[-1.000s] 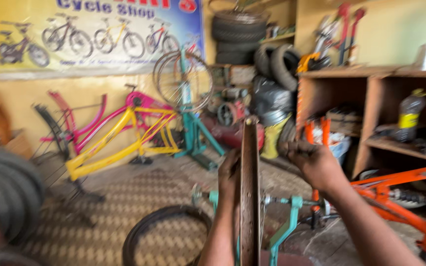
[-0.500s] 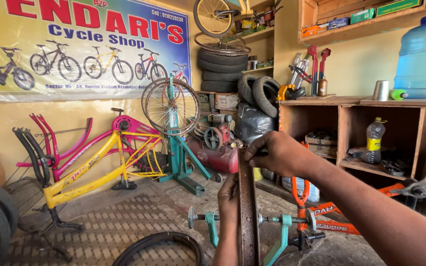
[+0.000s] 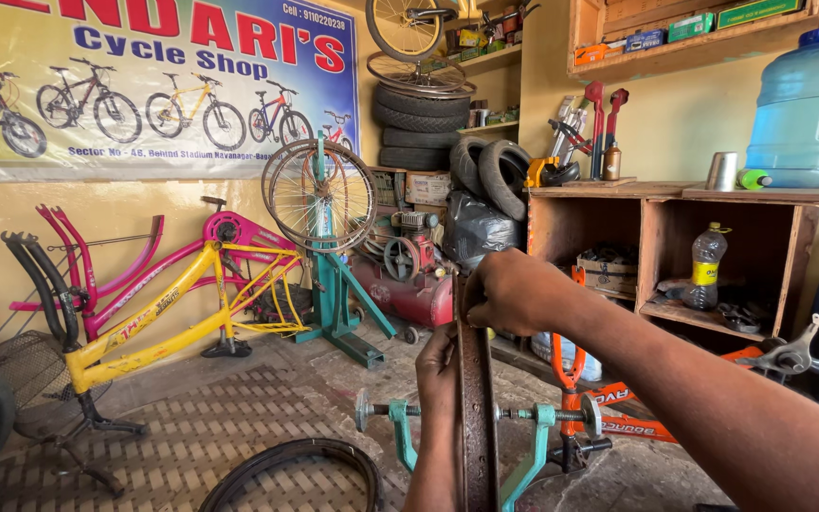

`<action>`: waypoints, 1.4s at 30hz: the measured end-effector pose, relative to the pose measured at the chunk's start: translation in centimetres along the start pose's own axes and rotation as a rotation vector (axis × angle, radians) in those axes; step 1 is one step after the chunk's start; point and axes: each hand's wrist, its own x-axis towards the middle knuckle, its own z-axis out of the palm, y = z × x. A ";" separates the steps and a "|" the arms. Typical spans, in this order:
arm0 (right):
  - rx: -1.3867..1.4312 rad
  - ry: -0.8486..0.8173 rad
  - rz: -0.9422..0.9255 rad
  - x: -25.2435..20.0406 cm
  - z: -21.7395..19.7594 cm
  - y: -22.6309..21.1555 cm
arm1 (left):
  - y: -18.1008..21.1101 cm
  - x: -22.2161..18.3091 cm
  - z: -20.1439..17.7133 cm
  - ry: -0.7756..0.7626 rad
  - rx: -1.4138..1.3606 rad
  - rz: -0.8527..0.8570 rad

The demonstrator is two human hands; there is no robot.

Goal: The person threads and tightens spokes on a bicycle wheel while it is held in a truing stand. They insert spokes through the hub, connect them to the rim, and use their fingers or a small tool to tighten the spoke nipples.

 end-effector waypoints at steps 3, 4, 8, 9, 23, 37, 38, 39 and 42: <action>-0.095 0.004 0.027 -0.2 0.2 -0.8 | -0.7 0.2 -0.1 -0.021 -0.047 0.065; -0.150 0.009 0.038 -0.2 0.2 -1.0 | -0.9 0.3 -0.2 -0.021 -0.035 0.070; -0.217 -0.020 0.043 -0.3 -0.2 -1.9 | -1.8 0.6 -0.9 -0.045 -0.031 0.073; -0.283 -0.023 0.074 -0.3 -0.3 -2.2 | -1.9 0.8 -1.0 -0.044 -0.030 0.073; -0.088 -0.141 -0.034 0.5 -0.4 -0.7 | -0.9 0.3 -0.4 -0.044 0.031 0.127; 0.042 -0.127 0.054 1.4 0.3 1.1 | -1.8 0.8 -0.8 -0.043 0.083 0.160; 0.043 -0.130 0.054 1.4 0.3 1.1 | -1.8 0.8 -0.7 -0.052 0.061 0.175; 0.018 -0.125 0.044 1.4 0.3 1.0 | -1.7 0.8 -0.6 -0.050 0.061 0.173; -0.067 -0.120 0.038 1.7 0.4 0.7 | -1.5 0.6 -0.6 -0.025 0.056 0.142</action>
